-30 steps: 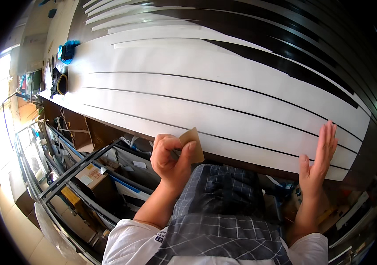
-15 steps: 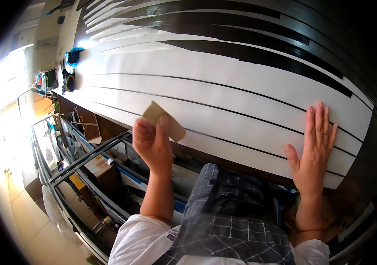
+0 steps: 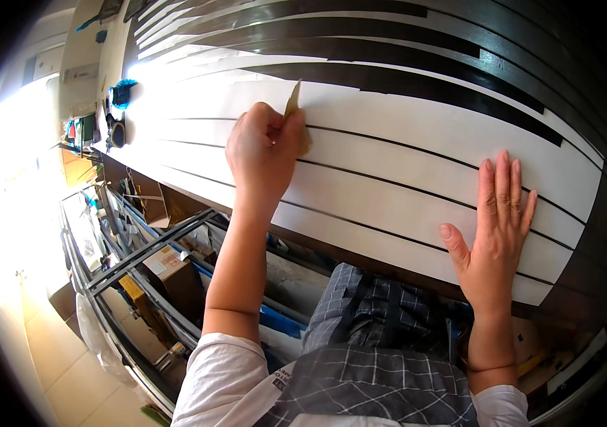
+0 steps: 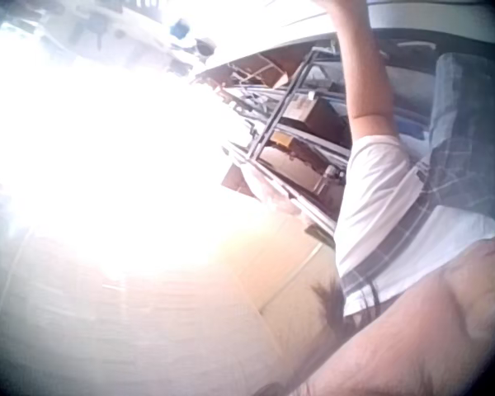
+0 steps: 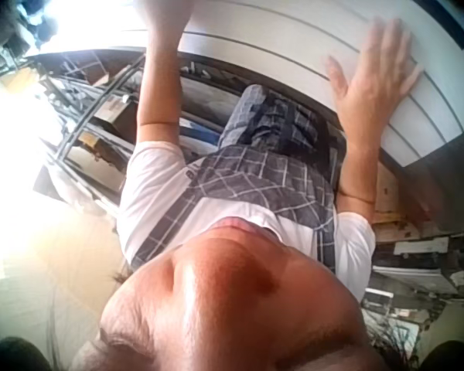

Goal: The person places a long strip of white material with black lines onto a large flat surface. They use a small yellow squeegee to smooth the material, pressing it firmly against the surface to remove air bubbles. The person then uses a utility knife to trim the excess material along the edges of the strip.

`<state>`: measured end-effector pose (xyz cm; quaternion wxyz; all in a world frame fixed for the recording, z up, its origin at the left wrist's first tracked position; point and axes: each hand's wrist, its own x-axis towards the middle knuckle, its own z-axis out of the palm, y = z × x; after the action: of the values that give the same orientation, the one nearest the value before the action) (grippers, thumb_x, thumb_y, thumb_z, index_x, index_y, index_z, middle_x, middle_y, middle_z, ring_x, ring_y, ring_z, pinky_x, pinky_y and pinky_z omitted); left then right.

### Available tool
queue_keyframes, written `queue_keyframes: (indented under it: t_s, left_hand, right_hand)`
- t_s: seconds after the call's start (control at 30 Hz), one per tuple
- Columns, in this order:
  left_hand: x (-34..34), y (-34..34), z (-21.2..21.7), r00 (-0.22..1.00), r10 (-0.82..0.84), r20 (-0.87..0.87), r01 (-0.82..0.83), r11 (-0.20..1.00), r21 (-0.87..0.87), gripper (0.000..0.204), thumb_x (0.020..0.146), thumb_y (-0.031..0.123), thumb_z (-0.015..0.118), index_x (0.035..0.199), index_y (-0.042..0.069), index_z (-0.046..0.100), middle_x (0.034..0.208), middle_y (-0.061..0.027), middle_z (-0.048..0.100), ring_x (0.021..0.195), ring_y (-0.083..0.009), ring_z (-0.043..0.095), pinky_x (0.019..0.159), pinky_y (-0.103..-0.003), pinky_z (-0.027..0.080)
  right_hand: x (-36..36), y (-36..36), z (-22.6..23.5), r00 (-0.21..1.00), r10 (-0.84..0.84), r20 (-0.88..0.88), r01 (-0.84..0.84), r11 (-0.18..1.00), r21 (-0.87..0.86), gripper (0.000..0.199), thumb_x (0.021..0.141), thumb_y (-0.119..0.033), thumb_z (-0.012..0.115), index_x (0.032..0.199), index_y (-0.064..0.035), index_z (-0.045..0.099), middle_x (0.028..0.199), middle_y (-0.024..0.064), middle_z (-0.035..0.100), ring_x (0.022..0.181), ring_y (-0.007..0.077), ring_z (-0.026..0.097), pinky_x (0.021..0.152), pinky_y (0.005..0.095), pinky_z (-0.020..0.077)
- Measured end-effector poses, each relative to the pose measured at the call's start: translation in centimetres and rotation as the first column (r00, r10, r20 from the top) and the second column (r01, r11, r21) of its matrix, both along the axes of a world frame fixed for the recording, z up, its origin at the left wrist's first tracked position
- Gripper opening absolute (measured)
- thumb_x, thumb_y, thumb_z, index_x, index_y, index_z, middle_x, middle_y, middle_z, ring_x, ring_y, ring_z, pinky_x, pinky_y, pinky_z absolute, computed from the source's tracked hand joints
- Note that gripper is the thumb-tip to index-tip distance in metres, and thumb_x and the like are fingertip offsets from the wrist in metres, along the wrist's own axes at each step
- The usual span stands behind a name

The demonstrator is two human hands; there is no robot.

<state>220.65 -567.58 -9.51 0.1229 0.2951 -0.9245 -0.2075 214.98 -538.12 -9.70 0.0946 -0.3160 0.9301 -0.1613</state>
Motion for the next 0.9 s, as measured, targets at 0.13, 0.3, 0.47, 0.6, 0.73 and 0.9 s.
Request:
queue_keyframes:
  t_s: [0.13, 0.3, 0.47, 0.6, 0.73, 0.9]
  left_hand:
    - [1.4, -2.1, -1.2, 0.998, 0.058, 0.017, -0.053, 0.979, -0.198, 0.031, 0.087, 0.025, 0.072, 0.074, 0.003, 0.054, 0.07, -0.0109, 0.06, 0.066, -0.0258, 0.059, 0.061, -0.036, 0.048]
    - [1.0, -0.4, -0.4, 0.984, 0.132, -0.116, -0.126, 0.991, 0.053, 0.032, 0.086, 0.024, 0.073, 0.073, 0.004, 0.053, 0.068, -0.0093, 0.057, 0.063, -0.0226, 0.058, 0.06, -0.034, 0.047]
    - [0.9, -0.2, -0.9, 0.998, -0.01, -0.06, 0.007, 0.999, -0.046, 0.03, 0.085, 0.02, 0.075, 0.072, 0.005, 0.052, 0.067, -0.0079, 0.055, 0.061, -0.0229, 0.054, 0.057, -0.034, 0.045]
    - [2.3, -4.1, -1.5, 0.994, 0.103, -0.034, -0.108, 0.96, -0.259, 0.032, 0.086, 0.023, 0.074, 0.071, 0.005, 0.053, 0.065, -0.0057, 0.055, 0.062, -0.0199, 0.054, 0.059, -0.033, 0.045]
    - [1.6, -0.9, -1.2, 0.966, 0.051, -0.253, -0.023, 0.993, 0.112, 0.031, 0.087, 0.022, 0.074, 0.072, 0.005, 0.053, 0.065, -0.0076, 0.055, 0.061, -0.0161, 0.055, 0.056, -0.028, 0.045]
    - [0.7, 0.2, -1.3, 0.996, -0.051, -0.071, 0.047, 0.998, -0.05, 0.032, 0.085, 0.021, 0.074, 0.07, 0.007, 0.049, 0.067, -0.0082, 0.055, 0.064, -0.0261, 0.053, 0.06, -0.039, 0.044]
  right_hand:
    - [0.0, 0.2, 0.4, 0.999, 0.014, 0.038, -0.014, 1.0, 0.0, 0.083, 0.091, -0.055, 0.056, 0.152, -0.0042, 0.031, 0.159, 0.0154, 0.028, 0.148, 0.0337, 0.023, 0.118, 0.0572, 0.0108]
    - [0.1, 0.1, 0.5, 0.999, 0.011, 0.045, -0.011, 1.0, 0.011, 0.084, 0.09, -0.053, 0.057, 0.152, -0.0037, 0.031, 0.159, 0.0155, 0.027, 0.148, 0.0336, 0.023, 0.117, 0.0576, 0.0114]
    - [0.2, 0.3, 0.2, 0.999, 0.031, 0.03, -0.032, 0.999, 0.04, 0.082, 0.094, -0.057, 0.047, 0.153, -0.0033, 0.029, 0.159, 0.0161, 0.026, 0.148, 0.0355, 0.022, 0.118, 0.0574, 0.0126]
    - [0.2, 0.3, 0.4, 0.999, 0.016, 0.044, -0.016, 1.0, 0.01, 0.084, 0.09, -0.053, 0.057, 0.152, -0.0034, 0.03, 0.159, 0.0156, 0.027, 0.148, 0.0338, 0.024, 0.117, 0.0581, 0.0125]
    - [0.2, 0.2, 0.3, 0.999, 0.021, 0.025, -0.021, 0.999, 0.032, 0.082, 0.093, -0.055, 0.052, 0.152, -0.0033, 0.029, 0.159, 0.0158, 0.027, 0.148, 0.0346, 0.022, 0.118, 0.0571, 0.0126]
    - [0.3, 0.5, 0.1, 1.0, 0.019, 0.022, -0.019, 1.0, 0.019, 0.083, 0.09, -0.055, 0.056, 0.152, -0.0039, 0.031, 0.159, 0.0151, 0.028, 0.148, 0.0331, 0.024, 0.117, 0.0583, 0.0131]
